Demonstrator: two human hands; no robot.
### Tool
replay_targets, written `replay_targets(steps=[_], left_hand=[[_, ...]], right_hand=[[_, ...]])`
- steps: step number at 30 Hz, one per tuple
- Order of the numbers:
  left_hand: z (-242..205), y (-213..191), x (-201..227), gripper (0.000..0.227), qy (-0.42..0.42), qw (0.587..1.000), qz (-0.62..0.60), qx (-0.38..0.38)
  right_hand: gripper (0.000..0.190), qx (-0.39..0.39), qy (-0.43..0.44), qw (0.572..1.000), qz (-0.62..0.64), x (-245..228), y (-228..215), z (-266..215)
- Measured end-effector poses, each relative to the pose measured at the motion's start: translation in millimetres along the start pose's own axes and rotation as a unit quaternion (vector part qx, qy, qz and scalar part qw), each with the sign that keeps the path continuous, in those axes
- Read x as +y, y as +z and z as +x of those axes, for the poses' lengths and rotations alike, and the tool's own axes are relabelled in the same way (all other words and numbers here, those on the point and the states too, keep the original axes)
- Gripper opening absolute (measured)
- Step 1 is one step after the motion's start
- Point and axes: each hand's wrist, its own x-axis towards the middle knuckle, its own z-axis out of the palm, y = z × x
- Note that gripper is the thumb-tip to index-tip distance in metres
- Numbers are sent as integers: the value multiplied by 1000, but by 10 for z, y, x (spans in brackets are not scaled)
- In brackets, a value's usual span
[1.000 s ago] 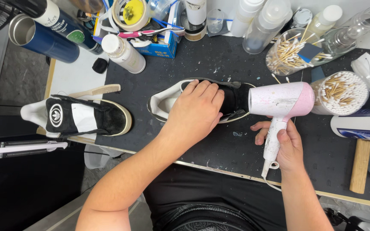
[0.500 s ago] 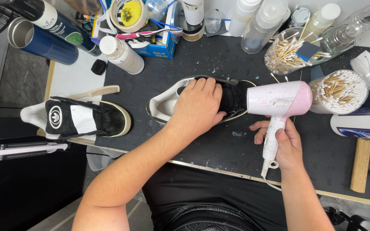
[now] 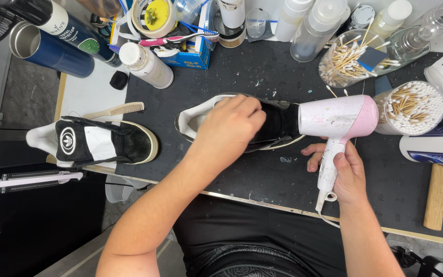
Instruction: The person sprays a cleaning solution onto a black and white sneaker, then uses a pink hairdryer to dry the shoe. The person handles the shoe and tools directly.
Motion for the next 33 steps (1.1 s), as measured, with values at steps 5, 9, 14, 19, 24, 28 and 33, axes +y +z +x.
replay_targets(steps=[5,9,14,19,24,28,33], left_hand=[[-228,-368,70,11,-156,972,-120,126],[-563,-462,170,14,-409,889,-182,94],[-788,-174,264,17,-363,900,-197,138],[-745,-19,425,64,-328,896,-264,143],[-674,-61,427,59,-297,892,-294,169],[-699,-70,412,53,-240,900,-301,203],[-796,-83,295,46,-251,899,-291,208]], right_hand=[[54,-2,-4,1000,12,28,-24,-1],[53,4,2,1000,17,36,-37,-5],[53,-8,-1,1000,8,27,-39,-12],[53,5,-4,1000,12,31,-20,-21],[52,14,-7,1000,22,17,-15,-22],[54,6,-9,1000,27,14,-3,-16],[56,17,-7,1000,26,5,9,-13]])
